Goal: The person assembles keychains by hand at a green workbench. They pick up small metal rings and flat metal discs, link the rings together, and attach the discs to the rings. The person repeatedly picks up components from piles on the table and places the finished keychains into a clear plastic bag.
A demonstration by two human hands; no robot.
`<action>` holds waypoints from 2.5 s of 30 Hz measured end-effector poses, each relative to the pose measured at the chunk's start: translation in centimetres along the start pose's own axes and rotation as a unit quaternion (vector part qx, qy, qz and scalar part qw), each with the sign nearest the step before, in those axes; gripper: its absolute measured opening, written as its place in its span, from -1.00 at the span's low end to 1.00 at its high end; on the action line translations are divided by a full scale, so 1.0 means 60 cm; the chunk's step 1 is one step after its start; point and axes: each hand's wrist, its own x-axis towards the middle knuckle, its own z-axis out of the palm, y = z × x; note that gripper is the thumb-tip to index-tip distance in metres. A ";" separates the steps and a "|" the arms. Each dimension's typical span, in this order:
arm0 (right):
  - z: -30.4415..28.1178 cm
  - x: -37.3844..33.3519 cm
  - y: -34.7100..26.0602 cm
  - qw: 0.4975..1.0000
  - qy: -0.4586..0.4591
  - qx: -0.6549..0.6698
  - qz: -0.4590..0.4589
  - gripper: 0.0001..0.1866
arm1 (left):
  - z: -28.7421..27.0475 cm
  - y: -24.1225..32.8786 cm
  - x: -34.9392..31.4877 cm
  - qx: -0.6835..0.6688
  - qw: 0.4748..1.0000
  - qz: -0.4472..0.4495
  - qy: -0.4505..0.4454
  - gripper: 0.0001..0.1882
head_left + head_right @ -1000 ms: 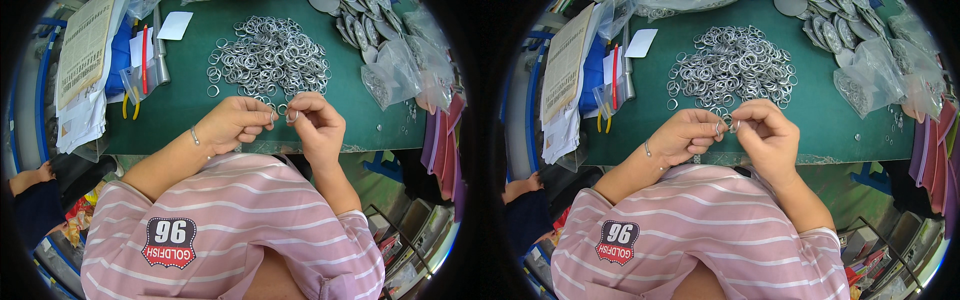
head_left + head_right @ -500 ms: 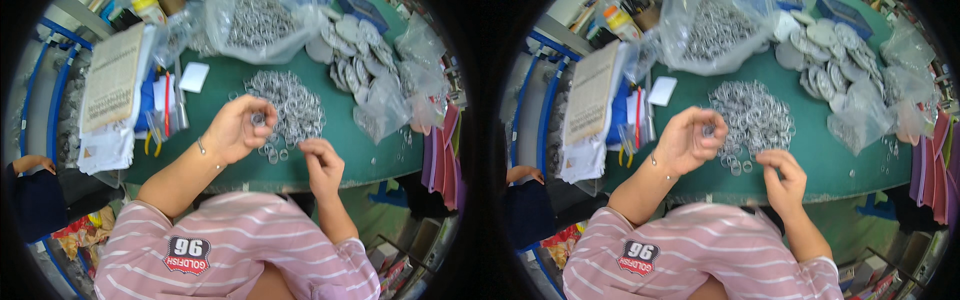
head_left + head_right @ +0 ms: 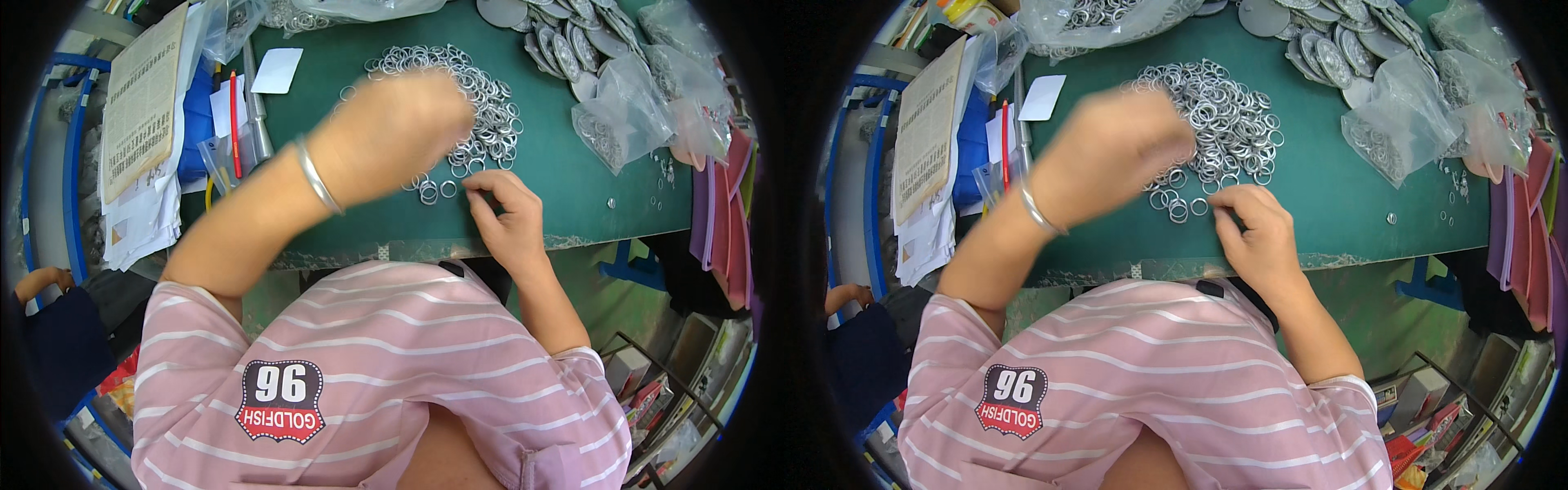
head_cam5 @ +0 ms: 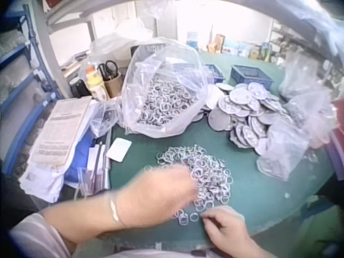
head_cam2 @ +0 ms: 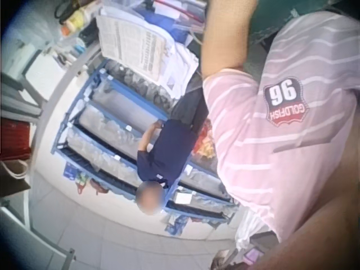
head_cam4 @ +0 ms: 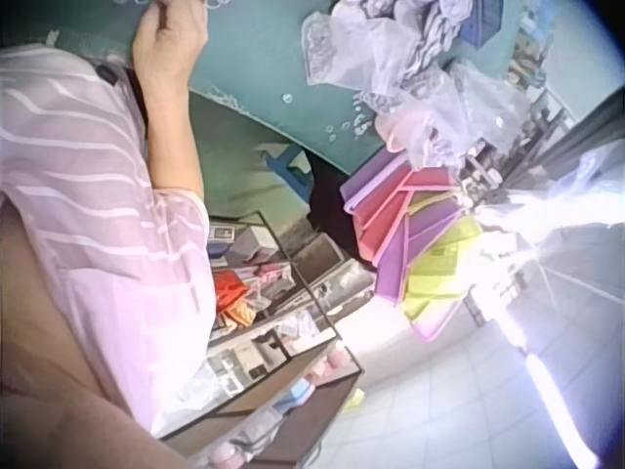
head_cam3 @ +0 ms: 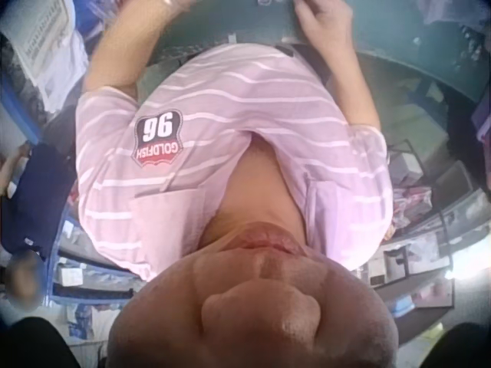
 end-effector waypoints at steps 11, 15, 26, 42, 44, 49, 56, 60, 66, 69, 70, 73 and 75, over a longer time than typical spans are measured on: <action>0.027 0.001 -0.002 0.996 -0.022 0.041 0.070 -0.76 | 0.098 0.045 -0.129 -0.118 0.981 -0.151 0.005 -0.82; 0.020 -0.005 0.001 0.972 0.009 0.215 0.090 -0.73 | 0.068 0.060 -0.107 -0.547 0.668 -0.504 0.000 -0.87; 0.015 0.017 -0.045 0.981 -0.054 0.096 -0.158 -0.78 | 0.053 0.076 -0.100 -0.725 0.403 -0.558 0.013 -0.82; 0.058 0.008 0.004 0.999 0.005 -0.025 -0.039 -0.69 | 0.094 0.037 -0.148 -0.046 0.977 -0.206 0.036 -0.82; 0.058 0.001 0.001 0.999 0.021 0.024 0.005 -0.70 | 0.094 0.038 -0.149 -0.055 0.977 -0.200 0.044 -0.84; 0.053 -0.004 -0.002 0.994 0.051 0.093 -0.010 -0.71 | 0.058 0.061 -0.134 -0.451 0.738 -0.502 -0.009 -0.89; 0.045 0.002 -0.035 0.985 0.047 0.150 -0.074 -0.78 | 0.056 0.080 -0.125 -0.676 0.497 -0.540 0.060 -0.82; 0.036 0.020 -0.047 0.978 -0.017 0.069 -0.194 -0.79 | 0.046 0.072 -0.120 -0.756 0.338 -0.559 0.048 -0.77; 0.054 0.058 -0.004 0.986 0.008 -0.090 -0.138 -0.83 | -0.017 0.016 -0.057 -0.588 0.651 -0.434 0.204 -0.78; 0.064 0.062 -0.006 0.973 0.004 -0.179 -0.146 -0.80 | -0.081 -0.038 0.047 -0.301 0.870 -0.154 0.359 -0.74; 0.062 0.062 -0.014 0.973 -0.005 -0.188 -0.134 -0.80 | -0.104 -0.070 0.072 -0.220 0.891 -0.159 0.364 -0.82; 0.055 0.061 -0.024 0.968 -0.016 -0.185 -0.166 -0.81 | -0.133 -0.154 0.126 0.170 0.940 -0.038 0.293 -0.86; 0.049 0.057 -0.017 0.969 -0.011 -0.178 -0.171 -0.83 | -0.134 -0.147 0.134 0.184 0.947 0.012 0.265 -0.89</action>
